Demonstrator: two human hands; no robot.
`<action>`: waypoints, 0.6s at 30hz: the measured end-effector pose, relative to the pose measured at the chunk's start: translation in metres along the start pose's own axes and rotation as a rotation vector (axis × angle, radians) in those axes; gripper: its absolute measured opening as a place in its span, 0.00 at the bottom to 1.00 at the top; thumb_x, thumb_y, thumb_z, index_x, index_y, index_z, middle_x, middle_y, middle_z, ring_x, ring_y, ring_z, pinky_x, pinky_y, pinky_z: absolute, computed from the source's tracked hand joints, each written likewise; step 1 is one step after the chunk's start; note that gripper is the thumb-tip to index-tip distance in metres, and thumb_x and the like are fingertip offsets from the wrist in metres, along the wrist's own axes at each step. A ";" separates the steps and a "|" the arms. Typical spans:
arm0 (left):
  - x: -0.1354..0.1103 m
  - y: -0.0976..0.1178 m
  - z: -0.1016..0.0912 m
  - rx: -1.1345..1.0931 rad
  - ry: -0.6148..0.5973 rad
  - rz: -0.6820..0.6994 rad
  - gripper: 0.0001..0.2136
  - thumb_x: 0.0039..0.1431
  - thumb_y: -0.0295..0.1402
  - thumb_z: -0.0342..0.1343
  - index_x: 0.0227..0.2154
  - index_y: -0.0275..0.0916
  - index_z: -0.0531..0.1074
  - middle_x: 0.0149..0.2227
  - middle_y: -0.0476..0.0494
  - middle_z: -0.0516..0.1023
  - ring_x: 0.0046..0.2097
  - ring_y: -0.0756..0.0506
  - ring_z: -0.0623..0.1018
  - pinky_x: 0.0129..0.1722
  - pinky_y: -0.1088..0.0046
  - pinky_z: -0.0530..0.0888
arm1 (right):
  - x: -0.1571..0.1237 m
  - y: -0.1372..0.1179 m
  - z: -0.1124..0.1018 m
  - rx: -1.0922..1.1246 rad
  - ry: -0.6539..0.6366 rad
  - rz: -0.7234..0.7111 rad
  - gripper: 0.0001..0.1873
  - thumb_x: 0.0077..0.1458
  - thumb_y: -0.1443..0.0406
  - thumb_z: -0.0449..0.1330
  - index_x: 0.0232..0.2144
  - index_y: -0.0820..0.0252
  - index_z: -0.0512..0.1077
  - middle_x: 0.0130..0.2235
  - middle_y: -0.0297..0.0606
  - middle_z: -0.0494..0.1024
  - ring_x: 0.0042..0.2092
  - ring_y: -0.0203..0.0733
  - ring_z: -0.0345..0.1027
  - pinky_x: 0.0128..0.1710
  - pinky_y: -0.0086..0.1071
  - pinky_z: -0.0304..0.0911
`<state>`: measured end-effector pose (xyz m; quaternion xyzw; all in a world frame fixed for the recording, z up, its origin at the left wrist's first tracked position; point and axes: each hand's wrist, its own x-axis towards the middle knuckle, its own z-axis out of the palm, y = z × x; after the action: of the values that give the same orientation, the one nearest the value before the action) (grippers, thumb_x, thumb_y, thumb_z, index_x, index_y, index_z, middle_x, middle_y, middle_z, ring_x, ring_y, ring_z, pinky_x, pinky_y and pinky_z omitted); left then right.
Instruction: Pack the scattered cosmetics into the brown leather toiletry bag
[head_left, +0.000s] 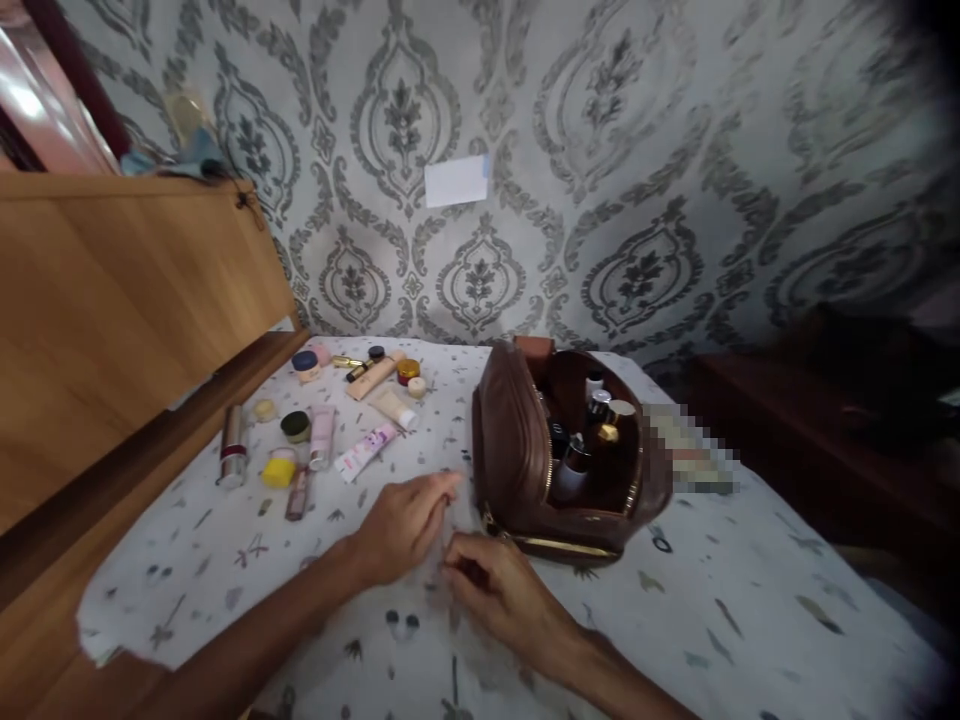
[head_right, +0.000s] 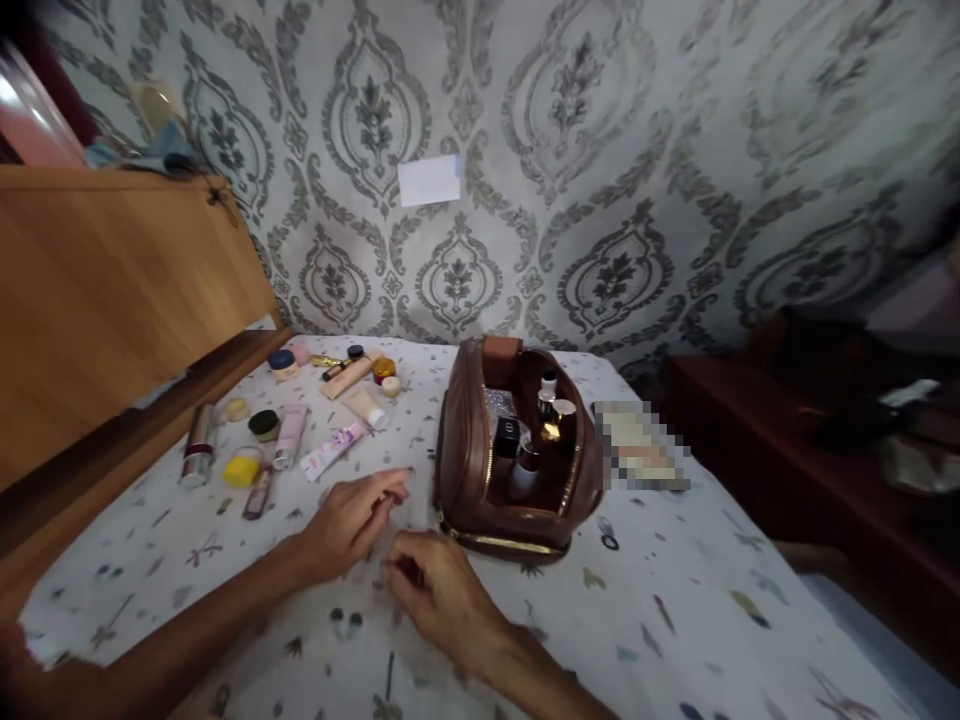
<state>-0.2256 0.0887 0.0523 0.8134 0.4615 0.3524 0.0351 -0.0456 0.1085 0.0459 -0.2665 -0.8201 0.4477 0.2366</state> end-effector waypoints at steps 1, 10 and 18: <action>0.000 -0.007 -0.004 0.022 0.008 -0.059 0.15 0.67 0.25 0.42 0.53 0.36 0.64 0.40 0.42 0.80 0.42 0.46 0.80 0.43 0.70 0.77 | 0.008 0.000 0.005 0.058 0.002 0.014 0.08 0.54 0.67 0.52 0.23 0.60 0.63 0.23 0.29 0.63 0.26 0.34 0.56 0.27 0.29 0.52; -0.014 -0.082 -0.031 0.573 0.042 -0.388 0.11 0.66 0.25 0.44 0.44 0.36 0.71 0.46 0.35 0.75 0.52 0.38 0.73 0.51 0.57 0.71 | 0.067 0.017 0.057 0.480 0.111 0.174 0.12 0.50 0.61 0.56 0.36 0.60 0.68 0.26 0.30 0.68 0.26 0.35 0.64 0.22 0.26 0.57; -0.036 -0.095 -0.028 0.678 -0.143 -0.496 0.13 0.66 0.36 0.51 0.51 0.40 0.67 0.47 0.38 0.76 0.51 0.37 0.73 0.51 0.58 0.68 | 0.062 0.039 0.066 0.278 0.116 0.009 0.10 0.55 0.62 0.53 0.36 0.60 0.71 0.26 0.31 0.69 0.26 0.35 0.64 0.25 0.27 0.57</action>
<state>-0.3235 0.1075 0.0176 0.6658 0.7292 0.1042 -0.1186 -0.1244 0.1257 -0.0106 -0.2602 -0.7339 0.5420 0.3161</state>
